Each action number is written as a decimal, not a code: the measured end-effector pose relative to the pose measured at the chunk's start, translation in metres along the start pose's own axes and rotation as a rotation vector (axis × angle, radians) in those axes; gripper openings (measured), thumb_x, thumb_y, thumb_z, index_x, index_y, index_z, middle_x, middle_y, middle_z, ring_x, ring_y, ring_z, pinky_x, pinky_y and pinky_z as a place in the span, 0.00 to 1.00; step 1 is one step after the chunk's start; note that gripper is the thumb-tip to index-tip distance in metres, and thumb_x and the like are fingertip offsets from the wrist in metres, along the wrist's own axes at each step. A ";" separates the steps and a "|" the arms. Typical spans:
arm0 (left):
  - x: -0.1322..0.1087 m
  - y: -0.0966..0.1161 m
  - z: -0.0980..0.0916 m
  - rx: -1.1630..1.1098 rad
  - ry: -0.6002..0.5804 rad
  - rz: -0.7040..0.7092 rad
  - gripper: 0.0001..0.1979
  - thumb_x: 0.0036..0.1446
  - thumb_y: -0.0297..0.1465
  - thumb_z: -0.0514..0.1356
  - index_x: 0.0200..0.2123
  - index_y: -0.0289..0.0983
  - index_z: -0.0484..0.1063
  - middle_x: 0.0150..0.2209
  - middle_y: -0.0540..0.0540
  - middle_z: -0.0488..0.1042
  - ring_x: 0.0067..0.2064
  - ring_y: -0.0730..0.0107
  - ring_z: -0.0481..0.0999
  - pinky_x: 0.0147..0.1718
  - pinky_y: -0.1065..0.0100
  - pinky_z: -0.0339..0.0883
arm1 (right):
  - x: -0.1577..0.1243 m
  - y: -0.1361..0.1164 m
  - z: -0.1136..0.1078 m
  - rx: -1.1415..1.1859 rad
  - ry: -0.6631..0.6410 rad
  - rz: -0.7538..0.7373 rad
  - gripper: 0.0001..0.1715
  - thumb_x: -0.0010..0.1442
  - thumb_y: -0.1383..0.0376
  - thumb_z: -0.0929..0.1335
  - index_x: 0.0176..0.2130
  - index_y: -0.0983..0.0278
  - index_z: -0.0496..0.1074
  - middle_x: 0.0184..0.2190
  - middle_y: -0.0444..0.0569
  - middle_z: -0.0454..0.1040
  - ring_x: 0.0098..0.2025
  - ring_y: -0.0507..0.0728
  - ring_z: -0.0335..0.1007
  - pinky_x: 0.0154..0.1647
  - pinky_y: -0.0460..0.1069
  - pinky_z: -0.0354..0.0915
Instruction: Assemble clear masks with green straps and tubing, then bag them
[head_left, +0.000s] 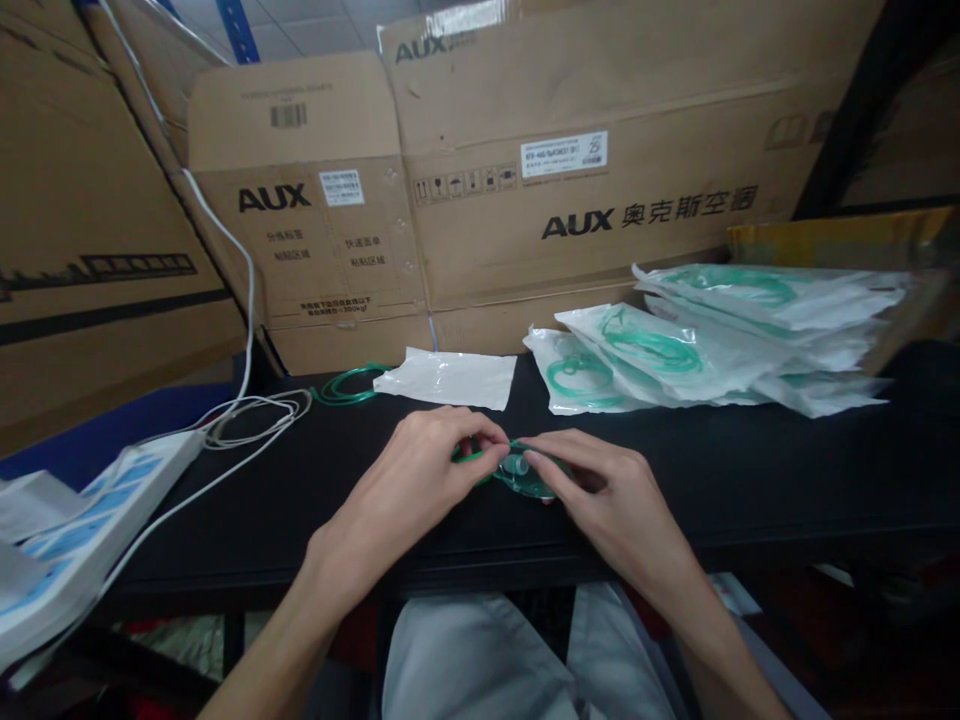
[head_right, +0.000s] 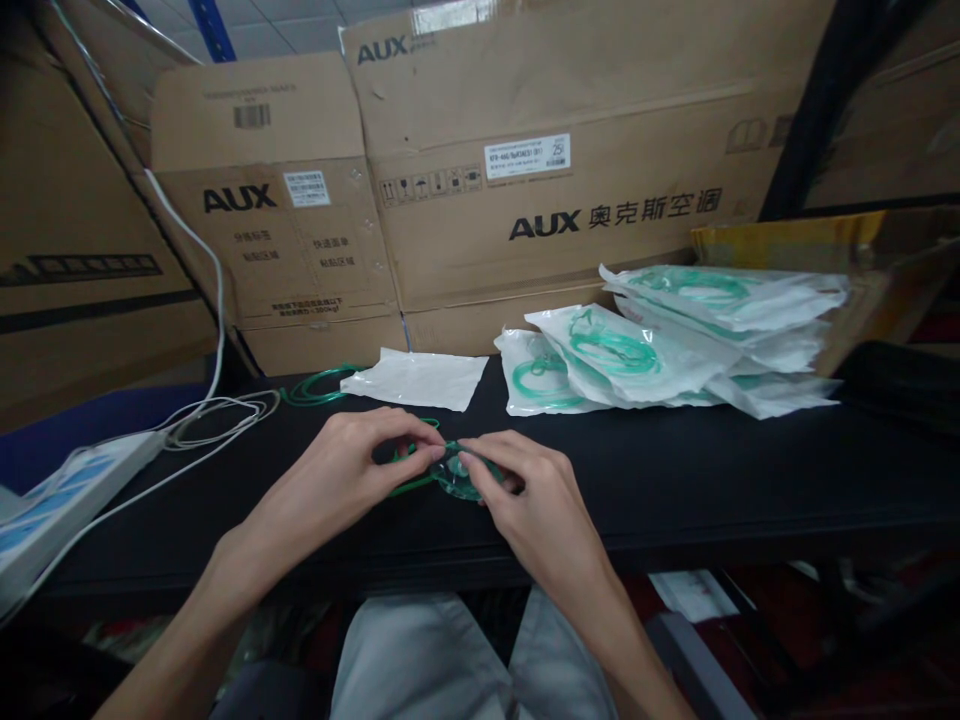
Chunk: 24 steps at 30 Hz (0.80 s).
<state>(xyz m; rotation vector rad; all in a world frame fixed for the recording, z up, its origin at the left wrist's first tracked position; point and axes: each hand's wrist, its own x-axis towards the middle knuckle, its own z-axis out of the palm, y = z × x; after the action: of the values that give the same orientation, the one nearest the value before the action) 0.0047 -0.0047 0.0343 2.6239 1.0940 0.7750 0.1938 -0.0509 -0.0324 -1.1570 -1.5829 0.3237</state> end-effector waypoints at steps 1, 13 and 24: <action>0.000 0.000 0.000 -0.006 -0.003 -0.003 0.06 0.63 0.31 0.63 0.39 0.42 0.82 0.39 0.52 0.83 0.41 0.65 0.80 0.41 0.69 0.67 | 0.000 0.000 0.000 0.004 -0.001 0.004 0.11 0.65 0.66 0.70 0.43 0.58 0.84 0.43 0.51 0.84 0.44 0.61 0.81 0.43 0.51 0.75; 0.000 -0.008 0.003 -0.108 -0.054 0.014 0.07 0.66 0.34 0.62 0.44 0.44 0.79 0.42 0.54 0.83 0.44 0.67 0.81 0.44 0.71 0.67 | -0.001 -0.004 -0.006 0.135 -0.075 0.081 0.20 0.70 0.57 0.65 0.36 0.61 0.84 0.35 0.49 0.82 0.34 0.56 0.78 0.33 0.47 0.71; -0.001 -0.007 0.000 -0.115 -0.134 0.073 0.06 0.66 0.35 0.63 0.44 0.45 0.80 0.41 0.56 0.83 0.44 0.69 0.81 0.43 0.73 0.65 | 0.002 0.003 -0.005 0.170 -0.103 0.177 0.10 0.63 0.60 0.71 0.37 0.61 0.83 0.38 0.49 0.84 0.39 0.59 0.78 0.39 0.48 0.70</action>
<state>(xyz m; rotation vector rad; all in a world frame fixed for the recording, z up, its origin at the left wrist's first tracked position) -0.0001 -0.0007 0.0309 2.5887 0.8962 0.6440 0.1997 -0.0501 -0.0314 -1.1653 -1.5126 0.6310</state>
